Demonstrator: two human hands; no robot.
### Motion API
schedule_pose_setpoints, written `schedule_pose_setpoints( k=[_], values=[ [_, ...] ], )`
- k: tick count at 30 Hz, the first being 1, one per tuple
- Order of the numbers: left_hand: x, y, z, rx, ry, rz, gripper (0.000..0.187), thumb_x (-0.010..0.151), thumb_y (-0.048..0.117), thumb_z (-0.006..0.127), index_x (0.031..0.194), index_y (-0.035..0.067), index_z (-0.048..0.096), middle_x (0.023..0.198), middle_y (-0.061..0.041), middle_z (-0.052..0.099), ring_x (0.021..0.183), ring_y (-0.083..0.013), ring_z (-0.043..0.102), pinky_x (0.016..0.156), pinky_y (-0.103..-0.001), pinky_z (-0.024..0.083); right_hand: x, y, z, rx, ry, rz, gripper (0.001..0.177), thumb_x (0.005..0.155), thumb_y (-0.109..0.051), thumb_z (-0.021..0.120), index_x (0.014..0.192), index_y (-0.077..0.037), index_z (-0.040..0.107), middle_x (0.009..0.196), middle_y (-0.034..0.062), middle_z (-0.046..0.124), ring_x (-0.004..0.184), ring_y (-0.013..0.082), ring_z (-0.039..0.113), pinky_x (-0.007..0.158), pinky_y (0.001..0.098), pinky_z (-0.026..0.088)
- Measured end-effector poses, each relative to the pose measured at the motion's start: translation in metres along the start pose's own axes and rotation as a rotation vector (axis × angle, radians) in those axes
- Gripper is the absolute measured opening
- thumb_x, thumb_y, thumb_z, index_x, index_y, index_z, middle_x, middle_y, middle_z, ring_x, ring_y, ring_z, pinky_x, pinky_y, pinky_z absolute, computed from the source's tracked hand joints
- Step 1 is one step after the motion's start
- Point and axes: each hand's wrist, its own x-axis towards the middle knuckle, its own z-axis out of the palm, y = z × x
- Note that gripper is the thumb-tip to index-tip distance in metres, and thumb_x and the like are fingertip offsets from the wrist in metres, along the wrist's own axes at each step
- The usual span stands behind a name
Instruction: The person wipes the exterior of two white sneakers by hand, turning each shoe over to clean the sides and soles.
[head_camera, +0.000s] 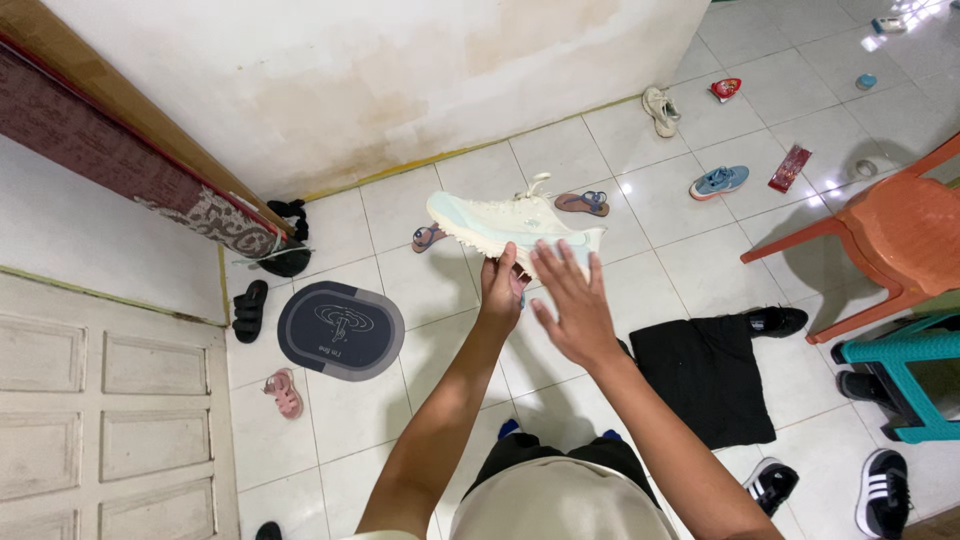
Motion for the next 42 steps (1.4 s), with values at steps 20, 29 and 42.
schedule_pose_setpoints(
  k=[20, 29, 42],
  values=[
    [0.018, 0.025, -0.009, -0.102, -0.096, -0.307, 0.074, 0.097, 0.050, 0.047, 0.153, 0.003, 0.034, 0.149, -0.011, 0.048, 0.137, -0.0257, 0.048, 0.115, -0.043, 0.037, 0.013, 0.059, 0.052, 1.019, 0.082, 0.444, 0.086, 0.095, -0.043, 0.062, 0.162, -0.006, 0.022, 0.149, 0.0197, 0.049, 0.138, 0.0301, 0.048, 0.110, 0.0411, 0.042],
    [0.044, -0.001, 0.016, 0.016, -0.092, -0.298, 0.077, 0.098, 0.054, 0.046, 0.155, 0.003, 0.031, 0.152, -0.012, 0.047, 0.140, -0.0258, 0.045, 0.116, -0.043, 0.035, 0.023, 0.090, 0.040, 1.077, 0.145, 0.426, 0.099, 0.091, -0.041, 0.069, 0.165, -0.009, 0.010, 0.156, 0.0199, 0.042, 0.145, 0.0297, 0.042, 0.116, 0.0417, 0.039],
    [0.111, -0.083, 0.077, 0.545, 0.213, -0.157, 0.067, 0.090, 0.027, 0.074, 0.133, 0.008, 0.026, 0.124, -0.018, 0.055, 0.091, -0.0222, 0.065, 0.082, -0.036, 0.061, 0.038, 0.177, -0.016, 1.078, 0.402, 0.359, 0.094, 0.085, -0.013, 0.082, 0.160, -0.002, 0.027, 0.147, 0.0165, 0.053, 0.134, 0.0231, 0.056, 0.108, 0.0345, 0.050]
  ],
)
